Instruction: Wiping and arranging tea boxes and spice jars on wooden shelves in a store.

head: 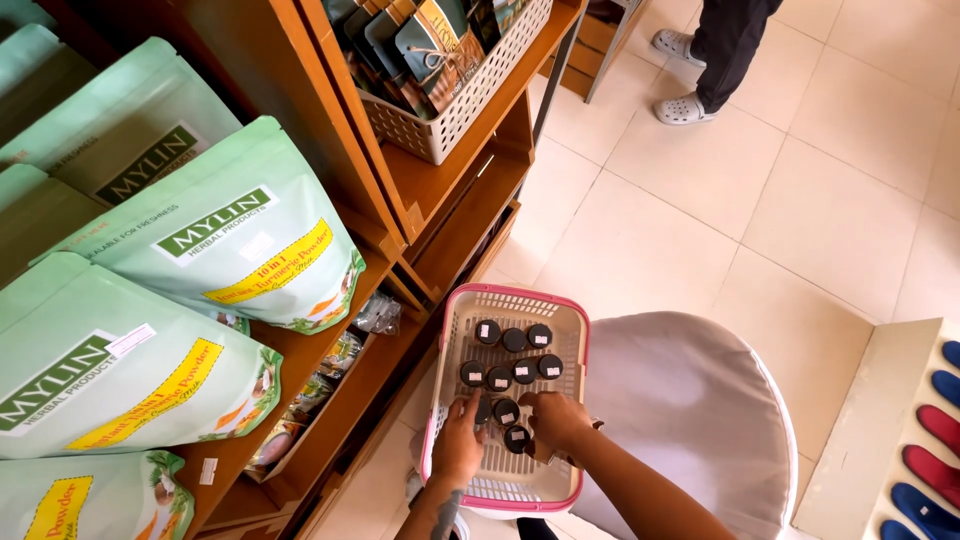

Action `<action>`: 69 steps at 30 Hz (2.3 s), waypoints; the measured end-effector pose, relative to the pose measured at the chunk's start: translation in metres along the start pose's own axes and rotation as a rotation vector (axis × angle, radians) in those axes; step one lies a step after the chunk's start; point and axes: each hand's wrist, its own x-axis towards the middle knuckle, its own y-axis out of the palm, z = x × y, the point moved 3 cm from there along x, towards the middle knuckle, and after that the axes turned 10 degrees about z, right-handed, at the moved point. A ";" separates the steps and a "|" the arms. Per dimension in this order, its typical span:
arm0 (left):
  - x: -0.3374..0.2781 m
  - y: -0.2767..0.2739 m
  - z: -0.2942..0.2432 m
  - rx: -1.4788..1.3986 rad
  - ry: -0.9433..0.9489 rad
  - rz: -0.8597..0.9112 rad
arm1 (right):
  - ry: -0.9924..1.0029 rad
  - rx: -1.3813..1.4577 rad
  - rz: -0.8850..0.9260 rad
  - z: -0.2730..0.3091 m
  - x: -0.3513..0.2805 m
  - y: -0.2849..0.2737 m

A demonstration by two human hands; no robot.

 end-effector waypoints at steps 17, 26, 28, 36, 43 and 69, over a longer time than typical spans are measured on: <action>0.011 -0.034 0.062 -0.368 0.029 -0.142 | 0.041 0.161 -0.045 -0.052 0.039 0.017; 0.007 -0.005 0.034 -0.087 0.111 -0.097 | 0.032 0.167 -0.073 -0.029 0.029 -0.002; 0.011 0.010 0.038 -0.075 0.148 -0.080 | 0.029 0.168 -0.077 -0.030 0.031 -0.003; 0.009 -0.015 -0.004 0.047 0.252 -0.154 | -0.009 0.176 -0.113 -0.023 0.027 -0.021; 0.055 -0.037 -0.024 -0.060 0.203 -0.437 | -0.055 0.523 -0.295 -0.026 0.060 -0.013; 0.090 -0.076 -0.034 0.178 0.353 -0.343 | -0.229 1.845 0.044 -0.018 0.017 -0.043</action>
